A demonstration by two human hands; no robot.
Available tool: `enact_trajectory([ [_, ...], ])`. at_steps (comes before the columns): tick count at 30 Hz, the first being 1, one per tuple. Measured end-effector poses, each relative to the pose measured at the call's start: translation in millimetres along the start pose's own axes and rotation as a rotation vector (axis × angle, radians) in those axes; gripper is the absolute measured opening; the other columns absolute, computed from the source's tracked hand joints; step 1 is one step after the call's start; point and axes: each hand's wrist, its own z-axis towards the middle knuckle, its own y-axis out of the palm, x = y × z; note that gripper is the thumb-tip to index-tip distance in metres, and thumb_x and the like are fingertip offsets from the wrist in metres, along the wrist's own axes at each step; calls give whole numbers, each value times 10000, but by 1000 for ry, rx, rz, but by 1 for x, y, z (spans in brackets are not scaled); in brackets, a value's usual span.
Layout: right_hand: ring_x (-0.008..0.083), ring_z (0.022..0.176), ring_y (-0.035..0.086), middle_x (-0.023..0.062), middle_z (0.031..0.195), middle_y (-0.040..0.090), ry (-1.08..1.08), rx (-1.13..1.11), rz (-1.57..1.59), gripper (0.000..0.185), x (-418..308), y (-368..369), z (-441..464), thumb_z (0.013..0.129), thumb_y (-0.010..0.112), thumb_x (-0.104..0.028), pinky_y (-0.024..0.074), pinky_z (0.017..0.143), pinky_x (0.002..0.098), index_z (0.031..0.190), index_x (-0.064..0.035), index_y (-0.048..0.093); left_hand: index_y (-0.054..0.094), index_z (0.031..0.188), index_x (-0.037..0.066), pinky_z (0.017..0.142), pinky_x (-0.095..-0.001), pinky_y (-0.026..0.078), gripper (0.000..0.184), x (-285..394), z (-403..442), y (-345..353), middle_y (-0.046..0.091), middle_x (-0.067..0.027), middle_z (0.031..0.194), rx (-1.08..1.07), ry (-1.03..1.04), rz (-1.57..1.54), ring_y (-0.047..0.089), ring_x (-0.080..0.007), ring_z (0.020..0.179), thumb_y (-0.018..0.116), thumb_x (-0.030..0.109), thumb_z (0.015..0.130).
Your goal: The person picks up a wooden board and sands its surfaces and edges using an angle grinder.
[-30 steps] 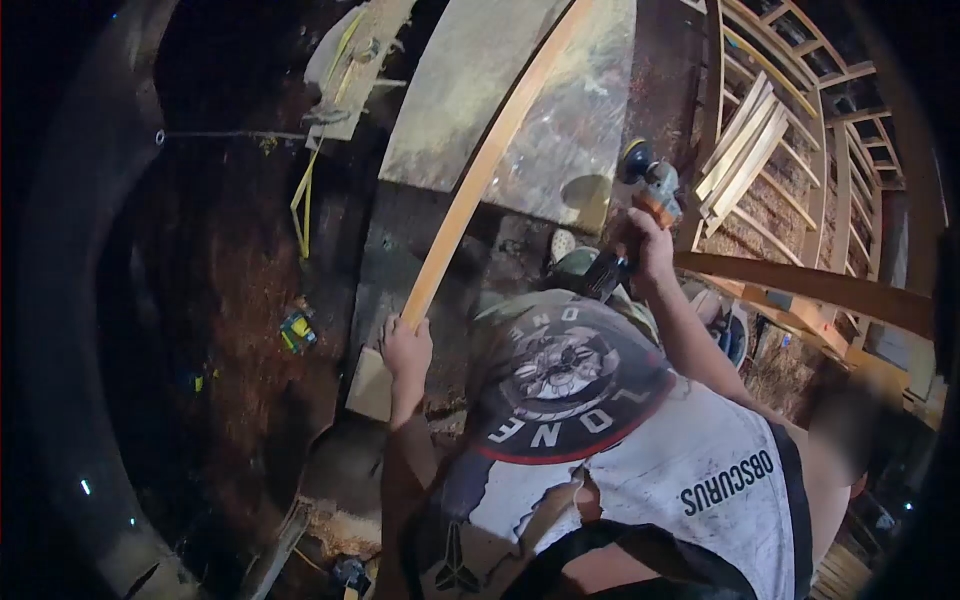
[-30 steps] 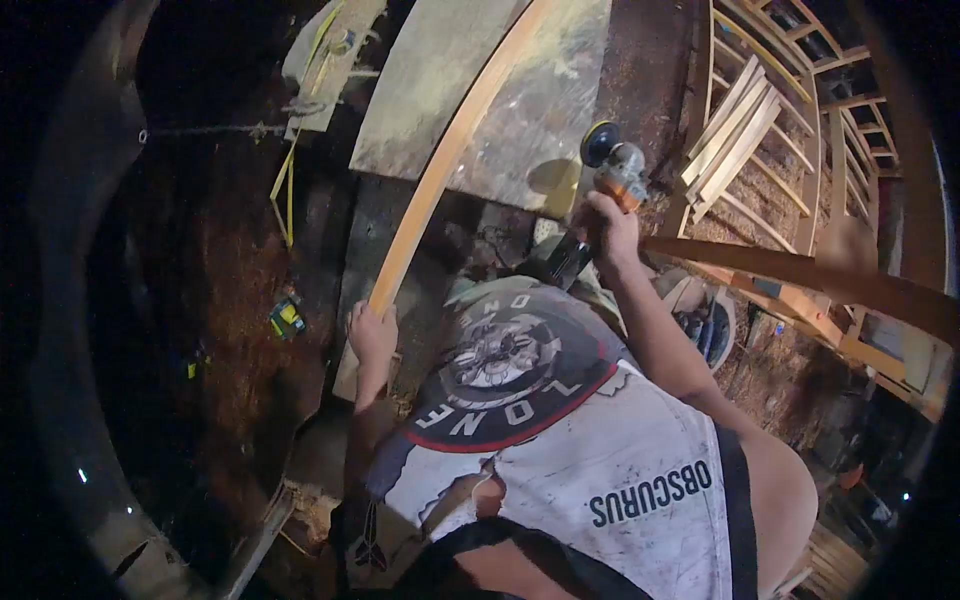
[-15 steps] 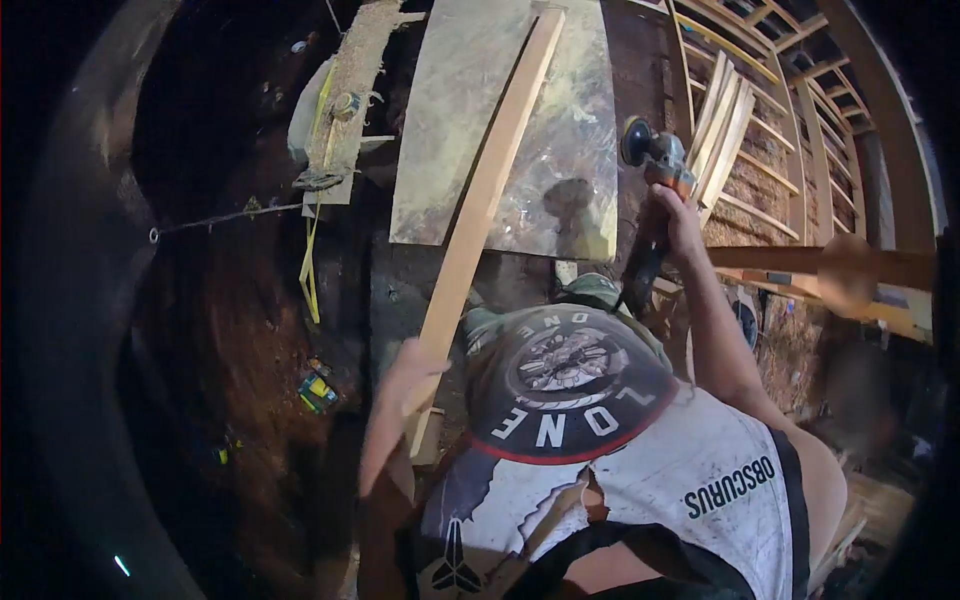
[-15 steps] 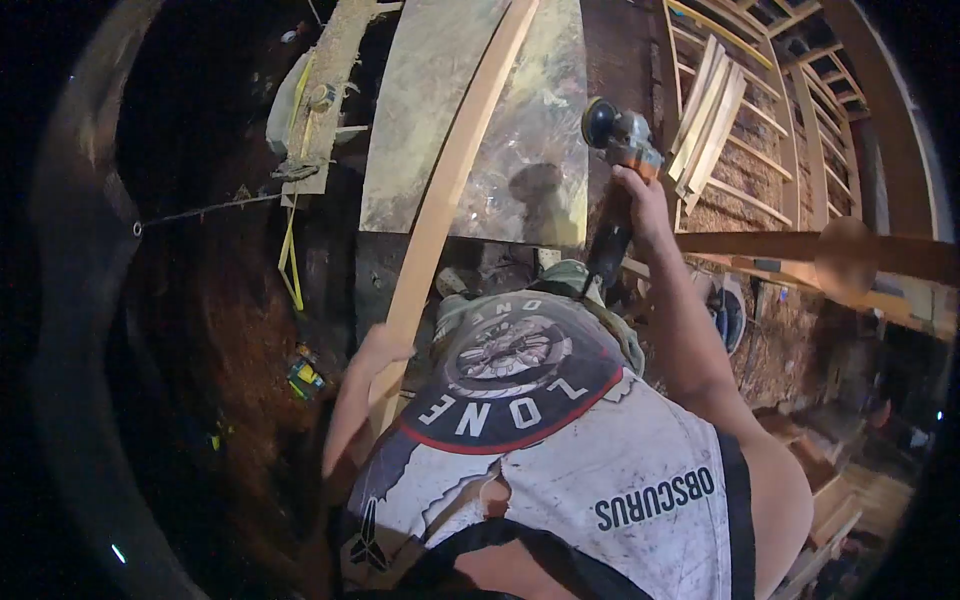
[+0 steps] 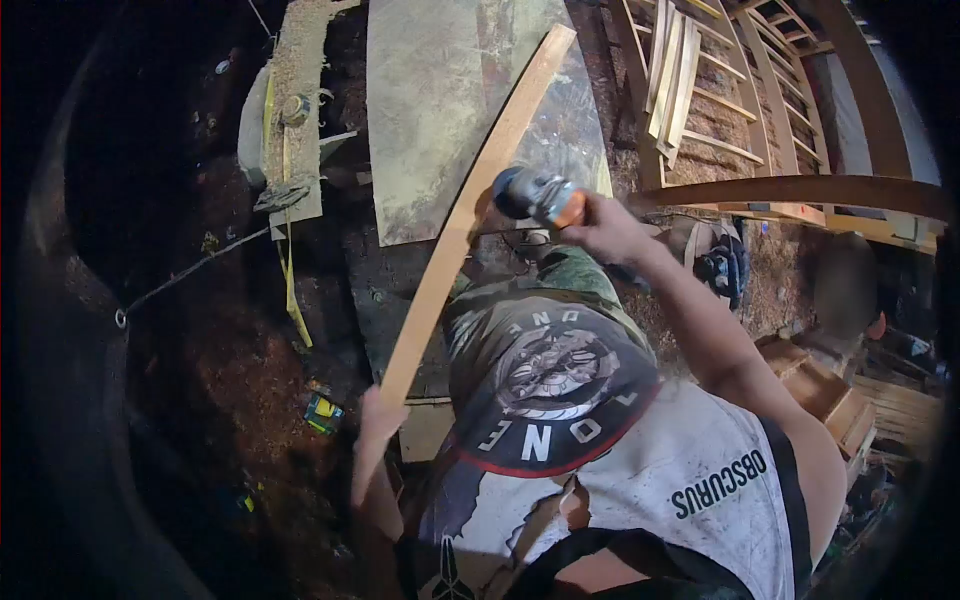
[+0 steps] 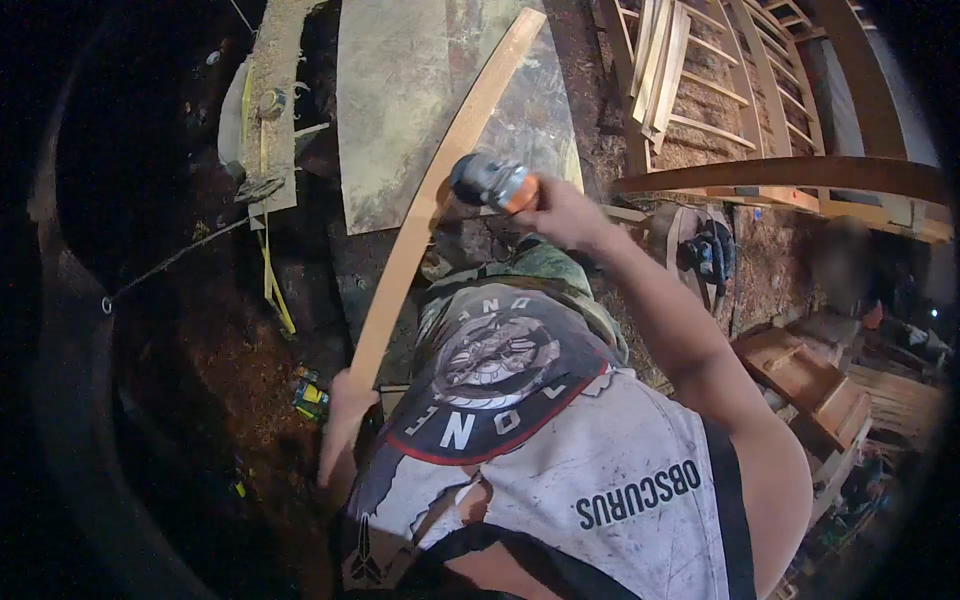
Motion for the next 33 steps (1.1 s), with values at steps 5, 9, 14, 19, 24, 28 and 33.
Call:
enact_trajectory([
  [5,328,972,702,214,1041,715,-112,-74,-108,595,2,32,17,773,785,-302,532,882,410,1230,25,590,610,970,-22,816,-477,541,434,-18,14,-39,681,-239,954,69,-82,203,664,-431,942,772,131,597],
  [9,452,1004,651,278,1046,684,-113,-71,-363,612,-29,45,27,807,725,-420,510,888,509,1201,20,569,568,1004,-8,865,-484,526,474,15,10,-58,669,-241,990,191,-187,391,649,-441,970,770,132,598],
  [14,450,1009,652,280,1040,672,-125,-123,-374,589,-43,25,51,820,750,-355,510,889,493,1206,20,511,568,1015,2,858,-493,524,489,36,5,-67,669,-237,996,123,-274,344,640,-457,965,774,136,592],
  [19,340,1007,687,232,1061,689,-243,-35,-254,552,-11,-12,63,846,748,-284,522,910,414,1261,8,530,548,1070,-2,881,-495,520,563,-41,7,-49,665,-227,1033,106,-207,332,639,-434,1025,788,142,581],
  [24,187,1049,644,109,1151,686,-172,82,-277,511,2,-80,93,870,737,-253,495,962,350,1285,-11,563,593,1045,-28,880,-494,526,539,-84,17,-46,677,-243,1072,228,-116,322,648,-435,1058,781,110,559],
  [28,216,917,668,134,975,707,-272,279,-289,409,2,-133,110,848,693,-339,524,850,378,1101,-19,650,622,1027,-22,889,-481,528,516,-37,6,-65,667,-249,1139,220,-183,302,643,-417,1095,784,117,557],
  [33,227,869,683,123,918,721,-95,272,-269,426,3,-157,122,857,678,-383,530,789,396,1073,-16,677,630,1043,19,857,-501,534,495,-23,42,-56,684,-237,1014,103,303,599,667,-420,996,797,194,610],
])
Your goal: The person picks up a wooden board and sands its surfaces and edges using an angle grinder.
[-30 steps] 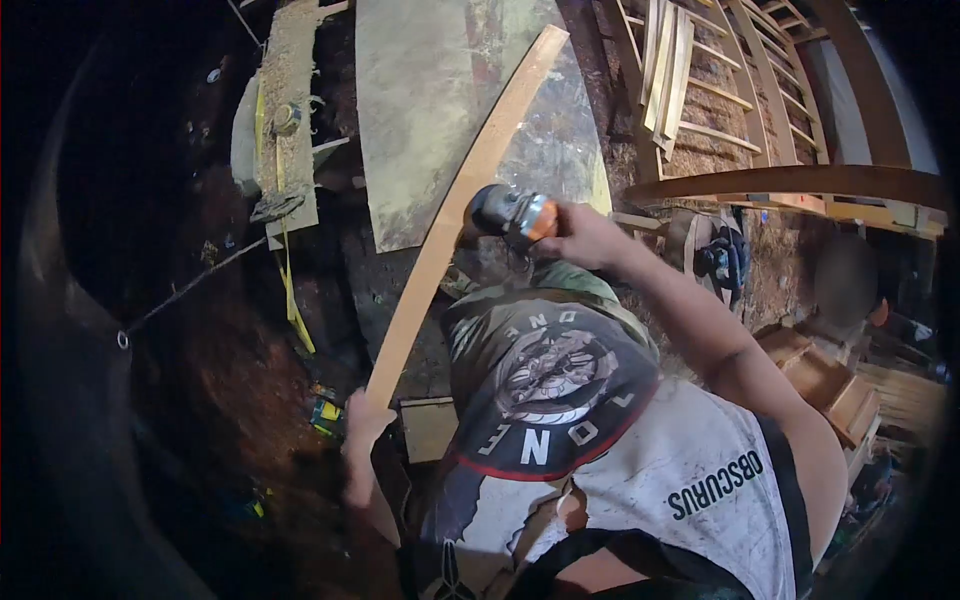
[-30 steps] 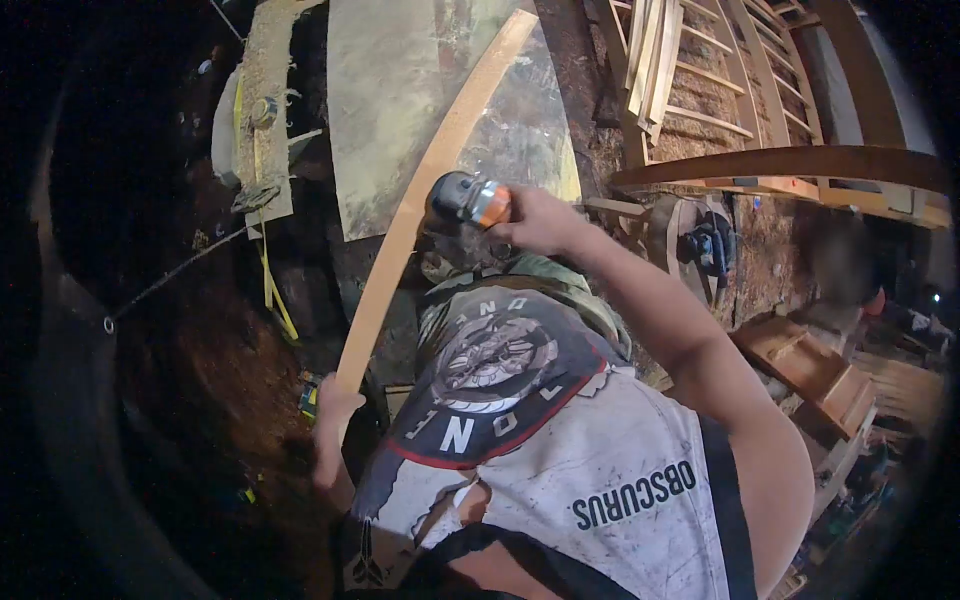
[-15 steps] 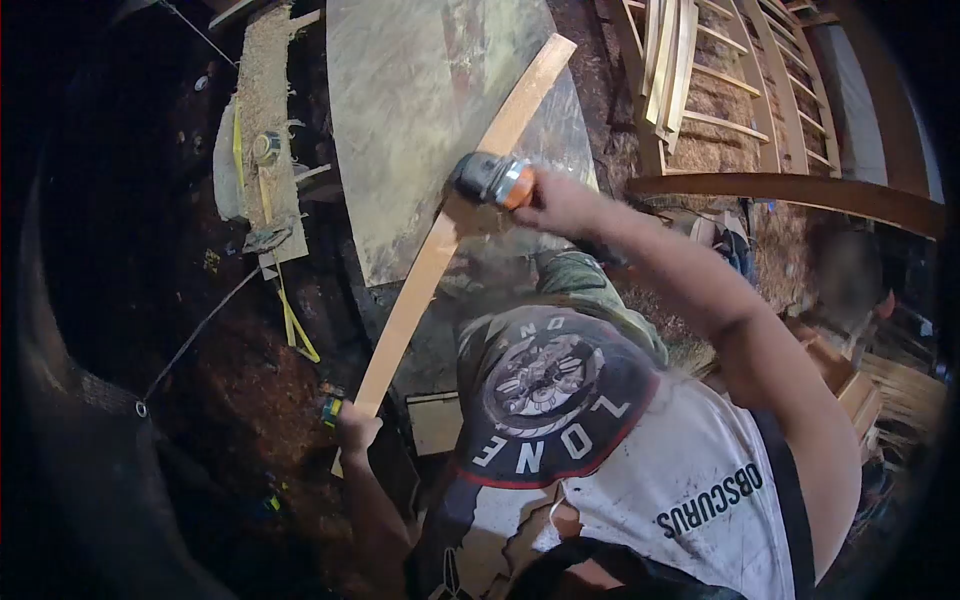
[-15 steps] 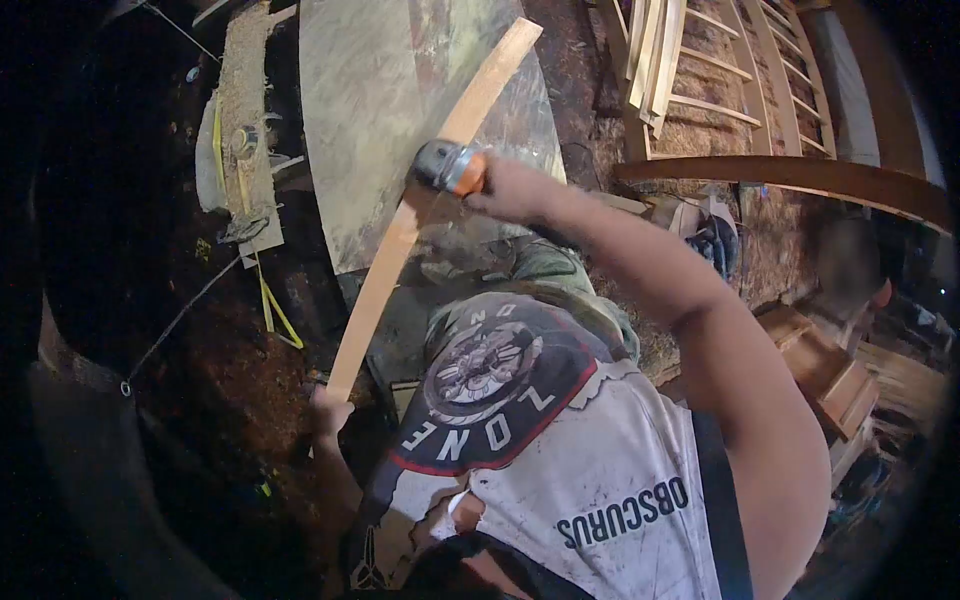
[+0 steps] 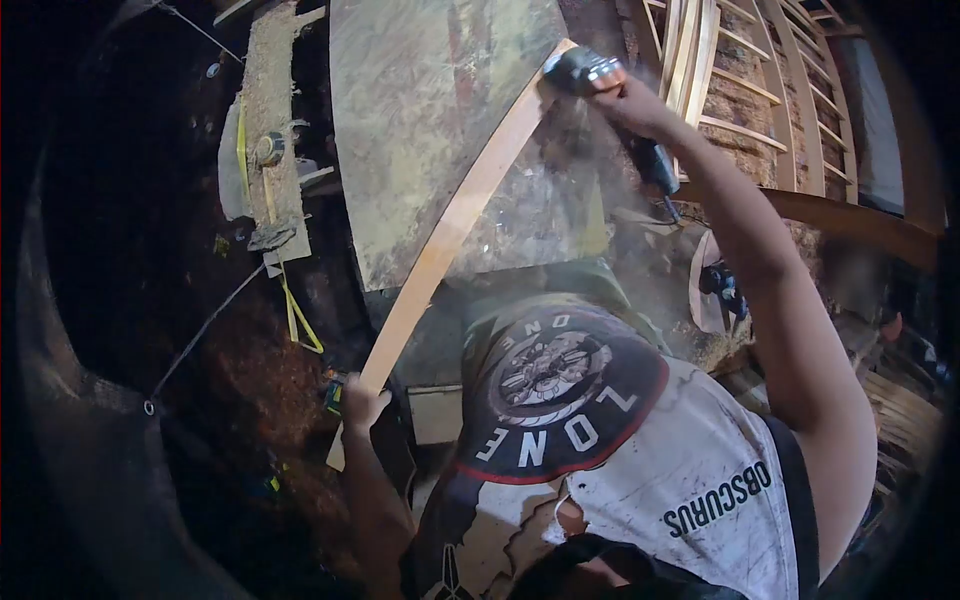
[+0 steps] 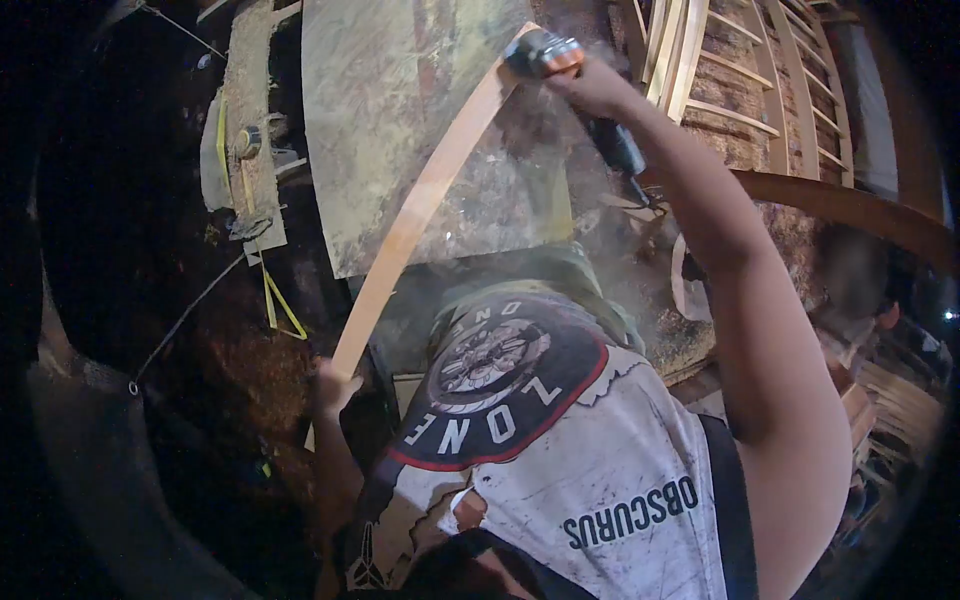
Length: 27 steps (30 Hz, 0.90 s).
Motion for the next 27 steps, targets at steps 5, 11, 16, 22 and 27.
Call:
enact_trajectory([
  [5,272,903,698,166,985,714,-142,-215,-30,428,-82,85,-82,840,734,-301,544,819,409,1151,-27,627,612,1015,-4,855,-496,542,495,76,57,-53,684,-246,982,-24,-339,-257,669,-436,971,806,232,626],
  [11,321,925,699,199,1010,709,-178,-333,-206,459,-112,144,-128,832,707,-293,537,831,416,1194,-33,596,604,959,-27,857,-492,544,476,81,46,-47,684,-258,962,-70,-419,-197,671,-431,969,804,228,610],
  [16,399,1012,673,220,1072,709,-181,-275,24,566,-74,88,-70,790,763,-378,528,880,459,1239,-70,612,598,866,13,796,-496,545,415,77,38,-28,677,-236,899,75,-398,-160,658,-448,908,808,221,575],
  [22,215,940,677,114,1008,719,-199,-100,-101,413,-41,35,-7,857,703,-295,517,876,363,1179,-47,634,592,850,26,741,-500,551,401,33,38,8,671,-227,835,204,-293,-231,662,-457,860,805,200,559],
  [27,308,947,696,172,977,720,-175,-22,-112,478,-34,0,14,815,698,-416,521,862,400,1129,-58,668,609,892,9,754,-497,551,410,28,42,-2,681,-228,876,94,-419,-186,670,-445,879,789,192,572],
])
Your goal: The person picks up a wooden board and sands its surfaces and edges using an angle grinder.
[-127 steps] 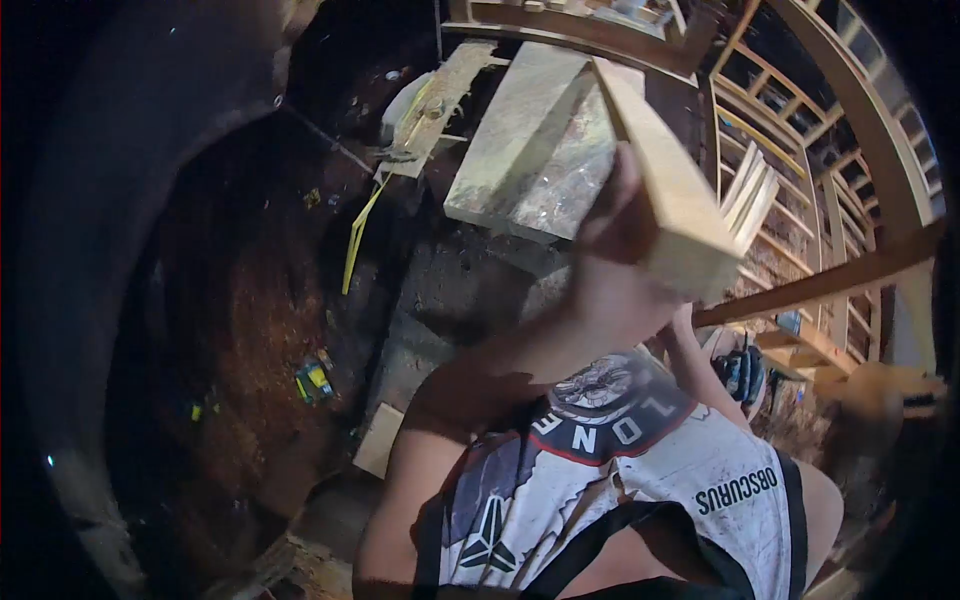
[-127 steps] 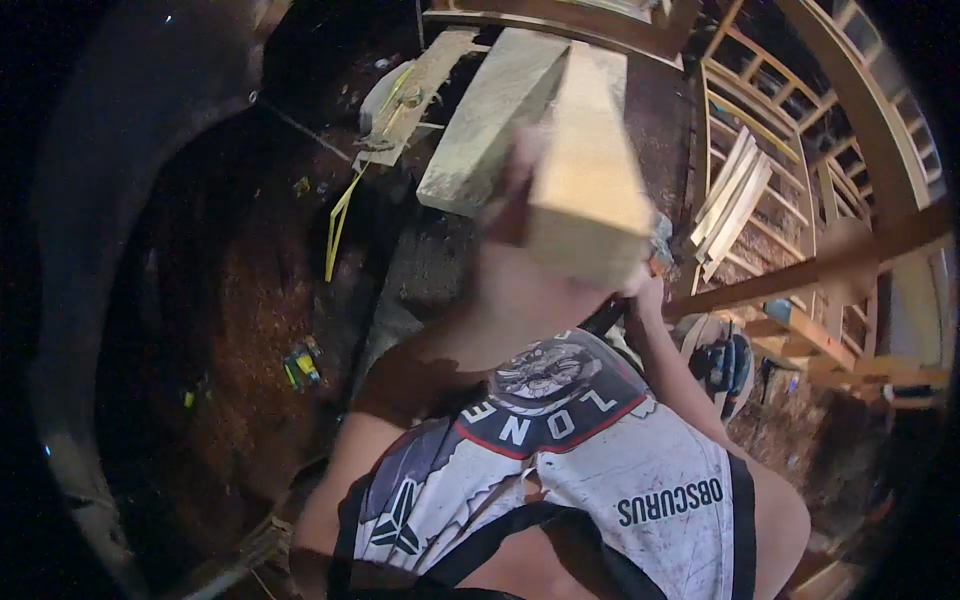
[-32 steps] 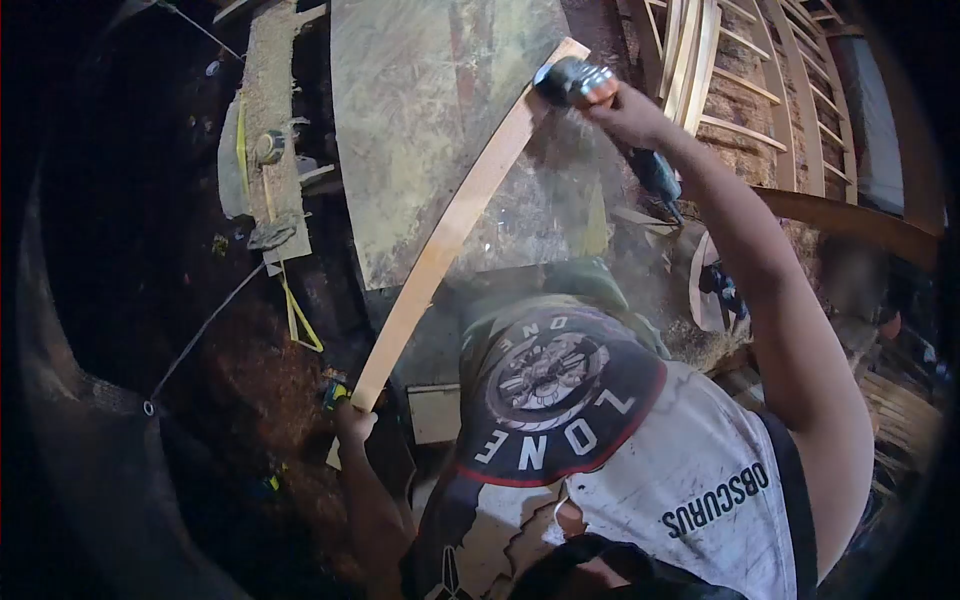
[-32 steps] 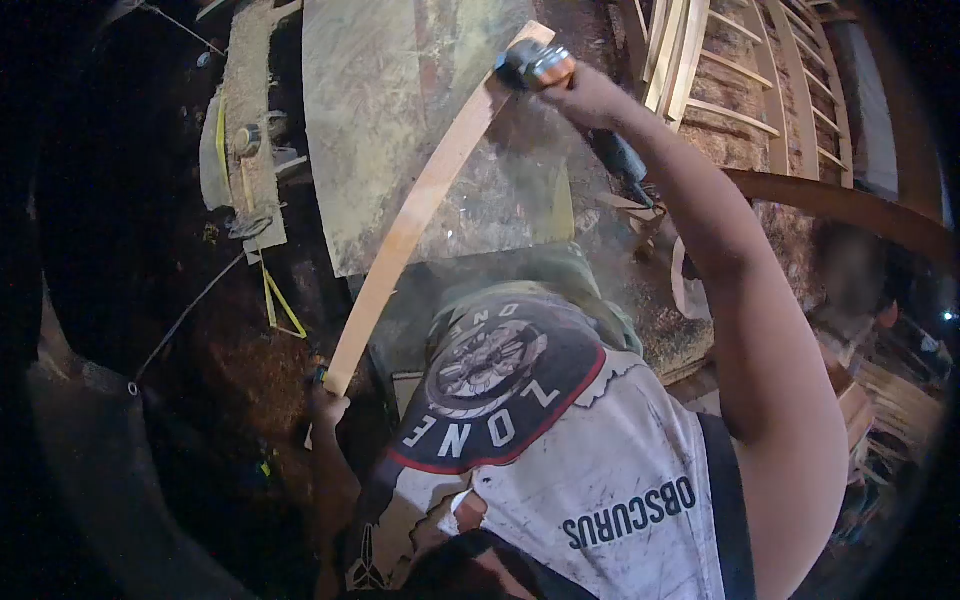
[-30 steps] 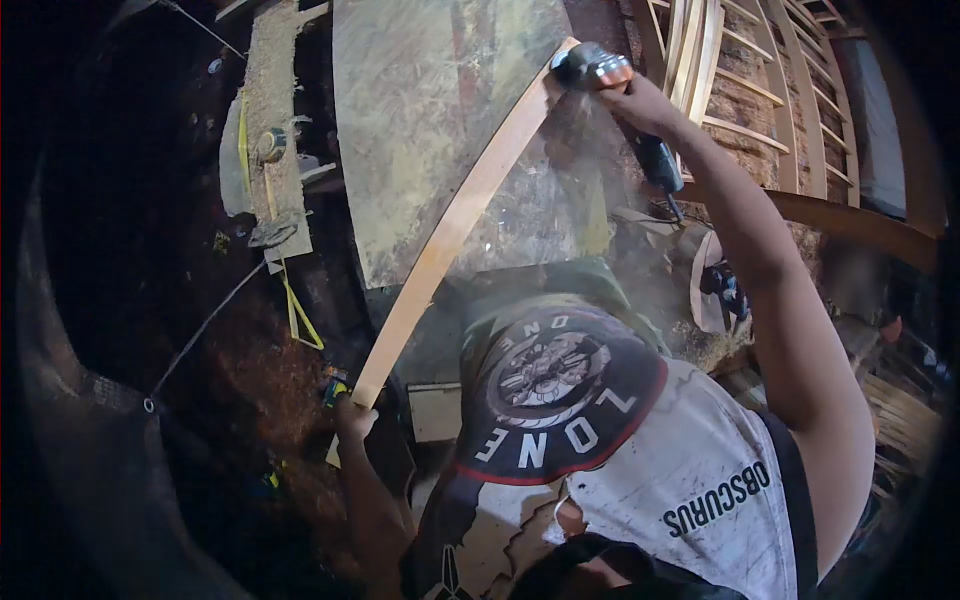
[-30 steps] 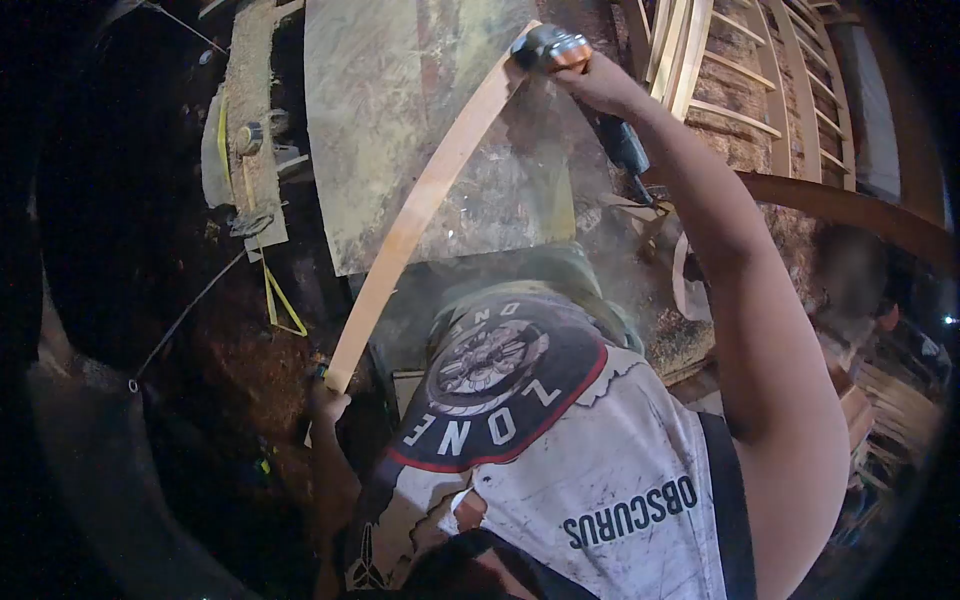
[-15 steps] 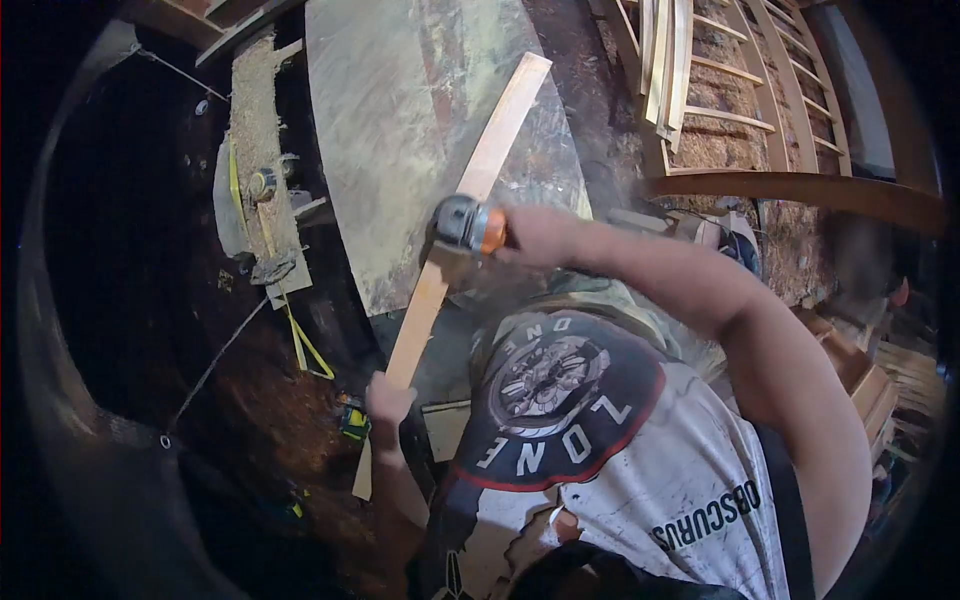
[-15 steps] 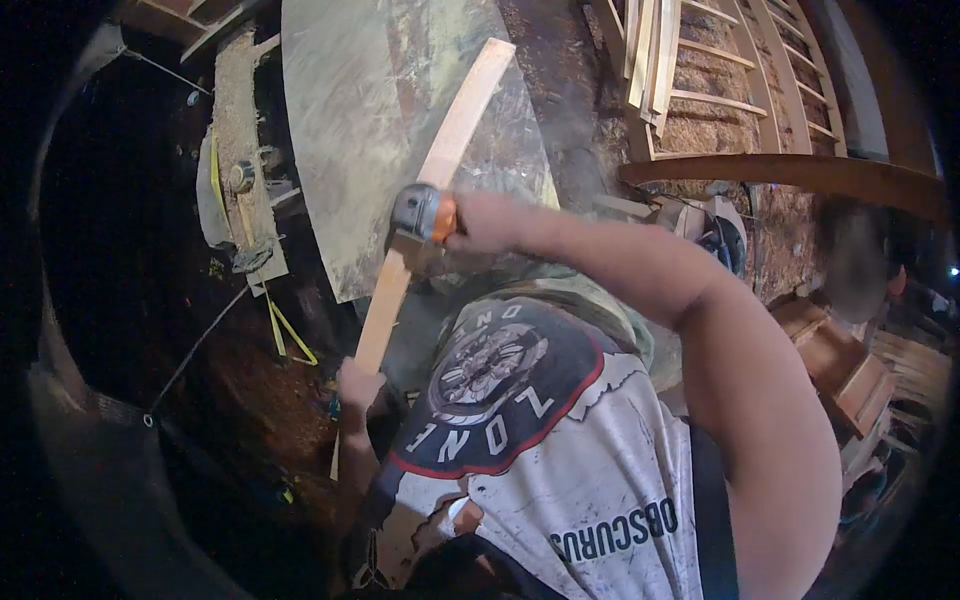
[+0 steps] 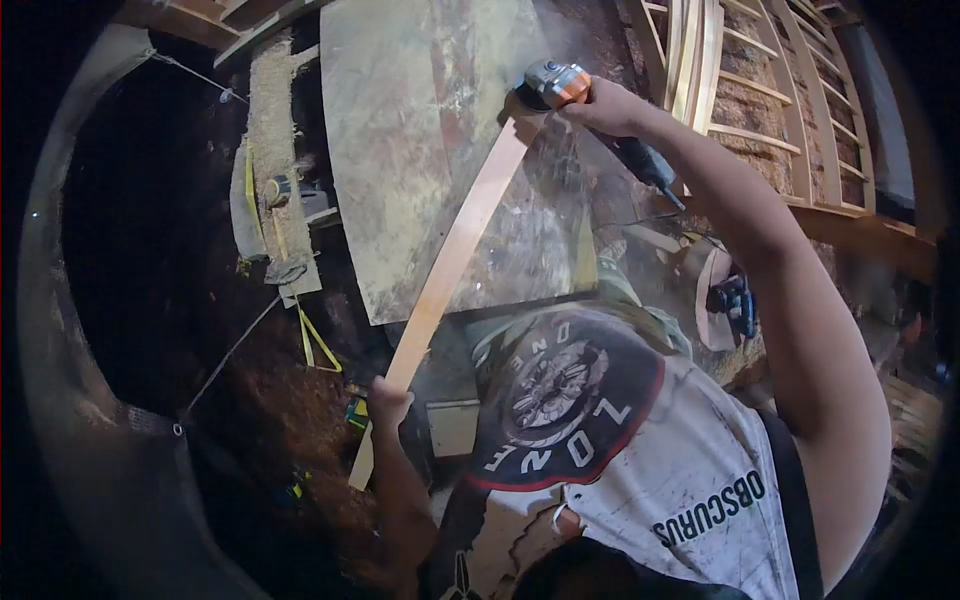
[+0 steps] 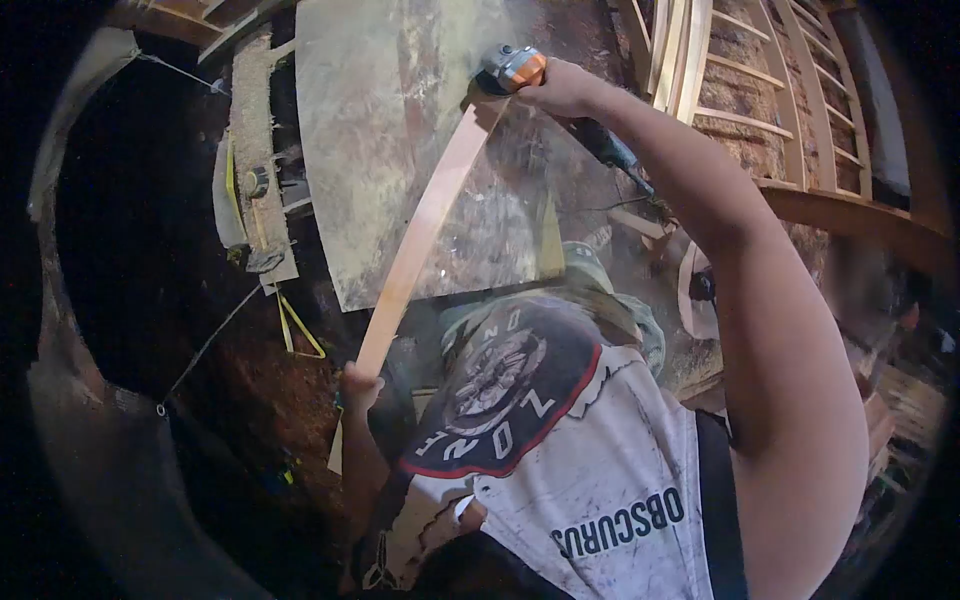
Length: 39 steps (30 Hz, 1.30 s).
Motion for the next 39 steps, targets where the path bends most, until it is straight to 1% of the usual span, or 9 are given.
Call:
enact_trajectory([
  [4,168,881,646,76,950,691,22,17,2,371,10,-5,16,859,696,-308,502,830,324,1102,-30,655,615,925,-4,787,-498,549,443,0,0,-7,688,-237,944,-6,-17,-38,670,-437,916,791,205,576],
  [7,182,899,653,97,973,698,68,4,60,398,2,-3,1,848,702,-319,506,847,339,1115,-29,650,614,927,-6,793,-507,547,454,8,-1,-16,684,-239,925,-6,-25,5,670,-438,908,796,203,568],
  [13,389,1016,674,221,1069,697,39,-179,1,475,-74,61,-66,835,699,-328,522,885,449,1191,-27,606,599,905,-7,774,-522,539,453,-1,-3,-12,672,-246,915,21,71,-32,655,-461,894,792,199,551],
  [17,375,971,685,226,1027,698,-63,-43,-1,480,-34,54,-59,819,714,-347,523,861,439,1141,-3,621,600,899,-2,771,-511,541,453,0,-5,-14,673,-235,915,28,84,-4,655,-453,885,793,203,544],
  [20,314,926,701,193,961,713,161,-42,17,452,-24,4,-45,816,716,-369,526,834,413,1107,-26,665,604,896,1,782,-504,541,452,-14,0,-5,675,-232,916,12,44,-53,655,-449,893,793,205,541],
  [23,319,872,700,190,903,710,58,100,1,461,7,-2,-19,798,714,-388,534,802,413,1081,-25,673,612,901,5,798,-500,541,453,-3,-3,-16,675,-232,927,-20,8,-25,655,-442,906,792,204,537],
  [31,224,851,665,127,904,696,218,17,51,449,-14,-4,-14,805,720,-392,517,796,367,1050,-22,647,646,957,19,847,-477,546,499,-19,3,-10,687,-215,944,-42,29,7,669,-416,938,814,221,534],
  [35,272,858,679,153,917,702,171,4,5,459,1,19,-7,808,715,-387,516,810,385,1074,-21,641,649,989,9,872,-468,546,533,50,-20,-77,688,-210,985,-204,-126,-22,673,-394,980,831,210,530],
  [39,336,849,699,185,869,705,182,-63,44,476,-25,22,-22,794,706,-422,540,782,413,1014,-1,684,641,966,-21,788,-409,533,558,57,-33,-93,688,-143,943,-272,-45,-330,677,-251,913,924,254,572],
])
